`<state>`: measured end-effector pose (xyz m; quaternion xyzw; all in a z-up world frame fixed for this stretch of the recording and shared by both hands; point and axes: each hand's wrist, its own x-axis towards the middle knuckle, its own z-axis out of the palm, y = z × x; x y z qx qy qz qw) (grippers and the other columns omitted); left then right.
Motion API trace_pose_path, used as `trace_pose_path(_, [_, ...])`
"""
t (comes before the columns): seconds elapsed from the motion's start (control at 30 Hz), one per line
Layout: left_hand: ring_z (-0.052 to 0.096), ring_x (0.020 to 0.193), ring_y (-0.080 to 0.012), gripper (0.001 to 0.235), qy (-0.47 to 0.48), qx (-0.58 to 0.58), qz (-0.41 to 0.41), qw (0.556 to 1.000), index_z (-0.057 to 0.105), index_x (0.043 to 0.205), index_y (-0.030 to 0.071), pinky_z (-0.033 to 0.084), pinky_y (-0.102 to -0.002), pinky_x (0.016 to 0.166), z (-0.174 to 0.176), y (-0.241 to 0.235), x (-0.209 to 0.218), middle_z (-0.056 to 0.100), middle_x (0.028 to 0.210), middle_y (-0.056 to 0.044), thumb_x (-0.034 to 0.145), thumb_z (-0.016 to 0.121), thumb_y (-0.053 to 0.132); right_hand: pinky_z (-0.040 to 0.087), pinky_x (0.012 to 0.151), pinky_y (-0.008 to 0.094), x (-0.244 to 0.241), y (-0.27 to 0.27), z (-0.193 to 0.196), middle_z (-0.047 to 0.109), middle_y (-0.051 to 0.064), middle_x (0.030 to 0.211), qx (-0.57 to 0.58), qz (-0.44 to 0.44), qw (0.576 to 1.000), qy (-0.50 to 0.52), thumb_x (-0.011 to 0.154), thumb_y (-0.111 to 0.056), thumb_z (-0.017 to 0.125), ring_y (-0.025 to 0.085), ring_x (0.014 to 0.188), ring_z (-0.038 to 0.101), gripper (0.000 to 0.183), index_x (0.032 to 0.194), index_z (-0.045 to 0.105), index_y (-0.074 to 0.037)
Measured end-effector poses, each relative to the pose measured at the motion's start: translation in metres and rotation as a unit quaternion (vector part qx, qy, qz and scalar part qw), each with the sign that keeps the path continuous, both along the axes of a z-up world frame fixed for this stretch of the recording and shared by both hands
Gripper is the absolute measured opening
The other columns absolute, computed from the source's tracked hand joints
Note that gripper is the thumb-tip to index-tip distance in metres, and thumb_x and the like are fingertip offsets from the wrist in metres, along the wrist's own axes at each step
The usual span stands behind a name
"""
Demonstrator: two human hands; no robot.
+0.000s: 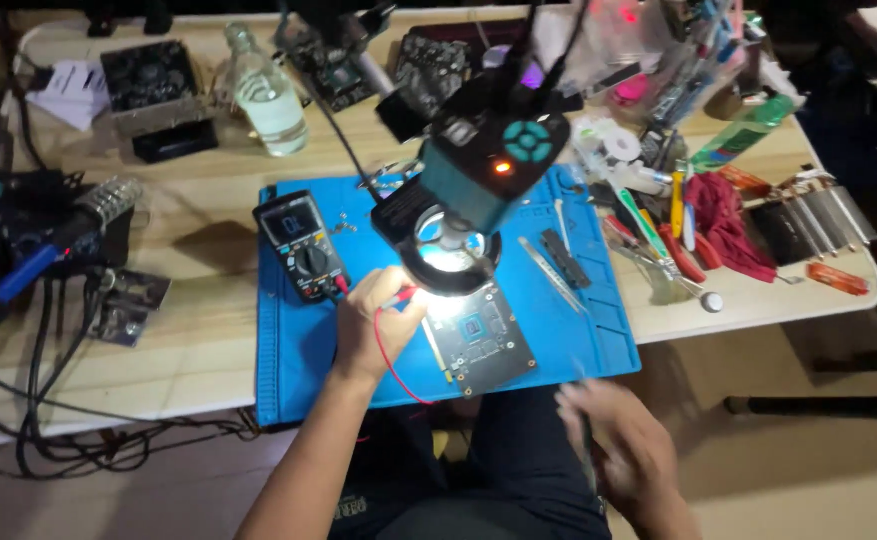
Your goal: The person uses a multimeter to test points on a circuit board placed on a blue mat under a magnifying lamp. They hold the multimeter probes against various components on the board while observing the digital display.
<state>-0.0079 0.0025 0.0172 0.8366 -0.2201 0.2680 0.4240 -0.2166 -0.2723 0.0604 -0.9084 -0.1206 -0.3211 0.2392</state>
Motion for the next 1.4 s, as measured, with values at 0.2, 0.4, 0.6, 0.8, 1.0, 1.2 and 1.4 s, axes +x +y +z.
trace_pose_path(0.2, [0.049, 0.063, -0.0246, 0.027, 0.018, 0.005, 0.003, 1.000, 0.052, 0.080, 0.011, 0.041, -0.040, 0.049, -0.006, 0.001, 0.001, 0.052, 0.071, -0.003, 0.079, 0.075, -0.004, 0.061, 0.106, 0.040, -0.083, -0.107, -0.125, 0.078, -0.009, 0.138, -0.074, -0.239, 0.728, 0.639, 0.098, -0.034, 0.052, 0.019, 0.128, 0.074, 0.051, 0.146, 0.067, -0.046])
trace_pose_path(0.4, [0.049, 0.064, -0.0247, 0.026, 0.024, 0.007, 0.005, 1.000, 0.052, 0.081, 0.013, 0.040, -0.041, 0.049, -0.002, 0.002, -0.001, 0.051, 0.071, -0.002, 0.079, 0.073, -0.002, 0.061, 0.102, 0.043, -0.099, -0.104, -0.154, 0.084, 0.003, 0.133, -0.055, -0.191, 0.683, 0.703, 0.101, -0.055, 0.054, 0.034, 0.126, 0.077, 0.048, 0.148, 0.060, -0.060])
trace_pose_path(0.6, [0.049, 0.063, -0.0257, 0.027, 0.028, 0.005, 0.010, 1.000, 0.052, 0.081, 0.013, 0.041, -0.043, 0.049, -0.007, 0.002, 0.000, 0.052, 0.071, -0.003, 0.078, 0.074, -0.002, 0.056, 0.110, 0.040, -0.015, -0.083, -0.040, 0.080, -0.005, 0.145, -0.019, -0.153, 0.880, 0.449, 0.095, -0.035, 0.063, 0.019, 0.131, 0.074, 0.045, 0.136, 0.081, -0.030])
trace_pose_path(0.8, [0.074, 0.074, -0.0318, 0.019, 0.004, -0.039, 0.013, 0.999, 0.069, 0.081, 0.019, 0.062, -0.039, 0.074, -0.033, 0.001, 0.010, 0.068, 0.070, -0.005, 0.084, 0.084, 0.009, 0.063, 0.079, 0.037, 0.108, -0.041, -0.003, 0.073, 0.001, 0.092, -0.148, -0.096, 0.983, 0.058, 0.103, -0.035, 0.084, 0.026, 0.093, 0.075, 0.020, 0.117, 0.082, -0.021])
trace_pose_path(1.0, [0.075, 0.078, -0.0339, 0.017, 0.018, -0.040, -0.006, 0.999, 0.073, 0.084, 0.016, 0.063, -0.040, 0.078, -0.023, -0.001, 0.009, 0.071, 0.075, -0.008, 0.086, 0.086, 0.006, 0.064, 0.071, 0.030, 0.148, -0.044, -0.042, 0.061, 0.002, 0.100, -0.184, -0.132, 0.961, 0.157, 0.106, -0.031, 0.080, 0.020, 0.086, 0.072, 0.023, 0.118, 0.074, -0.014])
trace_pose_path(1.2, [0.077, 0.083, -0.0323, 0.016, 0.060, -0.038, -0.015, 0.997, 0.073, 0.085, 0.016, 0.063, -0.042, 0.083, -0.015, -0.005, 0.004, 0.074, 0.079, -0.006, 0.086, 0.086, 0.007, 0.062, 0.072, 0.044, 0.144, -0.042, -0.031, 0.066, 0.006, 0.094, -0.108, -0.144, 0.968, 0.177, 0.109, -0.024, 0.073, 0.032, 0.083, 0.075, 0.012, 0.113, 0.075, -0.012])
trace_pose_path(1.4, [0.078, 0.083, -0.0350, 0.015, 0.043, -0.029, 0.000, 0.999, 0.076, 0.086, 0.016, 0.063, -0.045, 0.080, -0.023, -0.001, 0.009, 0.075, 0.079, -0.007, 0.083, 0.088, 0.008, 0.063, 0.086, 0.045, 0.114, -0.034, 0.014, 0.077, 0.011, 0.096, 0.126, -0.082, 0.959, 0.239, 0.106, -0.029, 0.084, 0.032, 0.093, 0.079, 0.024, 0.117, 0.075, -0.010])
